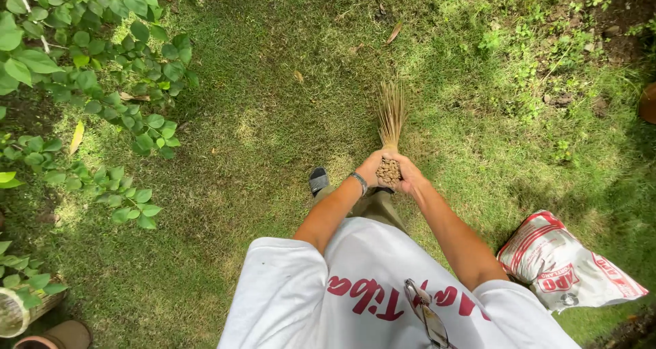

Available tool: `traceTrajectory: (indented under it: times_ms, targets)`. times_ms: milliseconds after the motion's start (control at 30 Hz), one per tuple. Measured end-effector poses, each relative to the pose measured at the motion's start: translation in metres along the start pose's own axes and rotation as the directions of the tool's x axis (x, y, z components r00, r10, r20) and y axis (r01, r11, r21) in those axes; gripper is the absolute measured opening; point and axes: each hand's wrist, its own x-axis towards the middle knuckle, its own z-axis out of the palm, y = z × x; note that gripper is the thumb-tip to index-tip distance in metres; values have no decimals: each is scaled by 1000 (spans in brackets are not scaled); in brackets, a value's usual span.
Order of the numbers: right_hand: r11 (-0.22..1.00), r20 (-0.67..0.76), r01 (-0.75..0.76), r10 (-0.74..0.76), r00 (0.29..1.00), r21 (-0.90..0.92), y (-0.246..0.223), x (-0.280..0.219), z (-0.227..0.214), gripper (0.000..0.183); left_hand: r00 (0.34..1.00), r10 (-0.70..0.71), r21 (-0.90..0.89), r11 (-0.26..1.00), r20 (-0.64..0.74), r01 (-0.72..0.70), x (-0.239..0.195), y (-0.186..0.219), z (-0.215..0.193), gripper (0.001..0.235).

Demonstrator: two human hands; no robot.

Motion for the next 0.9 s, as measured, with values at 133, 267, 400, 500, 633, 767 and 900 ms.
traceTrajectory:
  times_ms: [133,267,400,500,633,767,900]
  targets:
    - [999,45,-24,25,999,-30,6,6,29,31,997,67,-27,997,-47,-68,-30,11,-10,29]
    - [999,62,18,-20,998,33,22,-12,30,35,972,175,72,984,-159,-166,-38,0,-7,21]
    - [989,30,79,-84,996,123,46,-54,15,45,878,279,305,938,-389,-163,-98,-25,65,29]
    - [985,-11,95,-95,995,143,60,-71,6,46,881,345,381,900,-322,-213,-103,-43,61,32]
    - [974,-39,125,-120,992,188,71,-55,21,44,913,332,352,905,-236,-238,-72,-33,11,29]
    - [966,-19,118,-117,993,230,79,-2,41,36,988,67,212,977,-143,-35,-66,2,-37,26]
    - [977,92,7,-28,995,212,86,39,56,28,992,42,88,996,-121,-32,-75,17,-74,25]
